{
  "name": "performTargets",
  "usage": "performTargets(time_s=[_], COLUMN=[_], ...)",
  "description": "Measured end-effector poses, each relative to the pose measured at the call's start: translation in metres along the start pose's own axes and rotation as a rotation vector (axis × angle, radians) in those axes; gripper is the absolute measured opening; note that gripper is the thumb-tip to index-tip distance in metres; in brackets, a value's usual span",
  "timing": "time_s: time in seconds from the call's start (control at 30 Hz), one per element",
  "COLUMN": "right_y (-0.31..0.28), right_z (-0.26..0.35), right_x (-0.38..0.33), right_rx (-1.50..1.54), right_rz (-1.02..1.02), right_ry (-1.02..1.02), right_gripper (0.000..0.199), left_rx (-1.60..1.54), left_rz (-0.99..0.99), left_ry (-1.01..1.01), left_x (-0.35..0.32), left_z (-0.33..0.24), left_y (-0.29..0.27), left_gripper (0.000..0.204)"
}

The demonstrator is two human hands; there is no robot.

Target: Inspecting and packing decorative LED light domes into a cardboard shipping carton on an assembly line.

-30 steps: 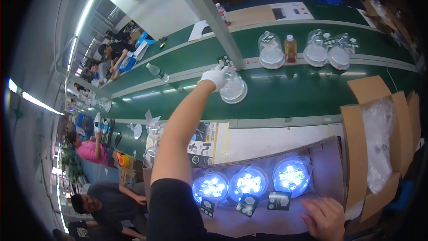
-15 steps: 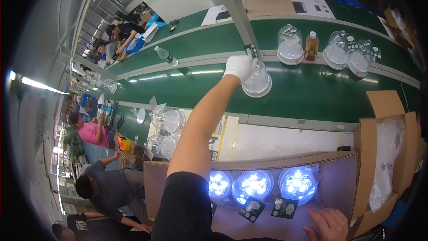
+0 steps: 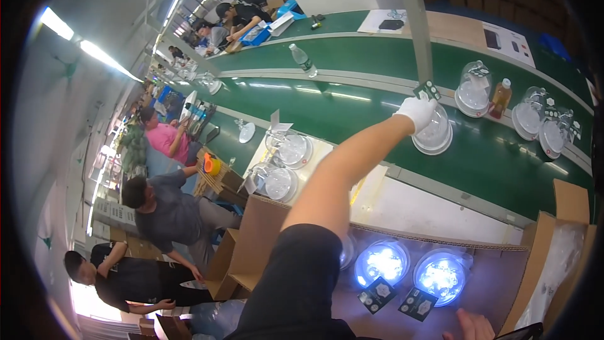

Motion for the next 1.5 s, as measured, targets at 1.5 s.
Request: performTargets(time_s=[1.5], right_y=[0.019], right_z=[0.058], right_x=[-0.036], right_rx=[-0.011], right_rz=[-0.111], right_ry=[-0.512], right_gripper=[0.046], left_rx=[-0.420], left_rz=[0.169], left_ry=[-0.580], left_x=[-0.372], left_z=[0.073], left_y=[-0.299], left_gripper=[0.042])
Point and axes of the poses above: each hand's wrist, its own x-axis towards the middle knuckle, its own y-axis out of the palm, z = x × y, the point moved 2 cm from there along x, towards the middle knuckle, and after that the axes turned 9 degrees about -z, right-handed, at the moved point
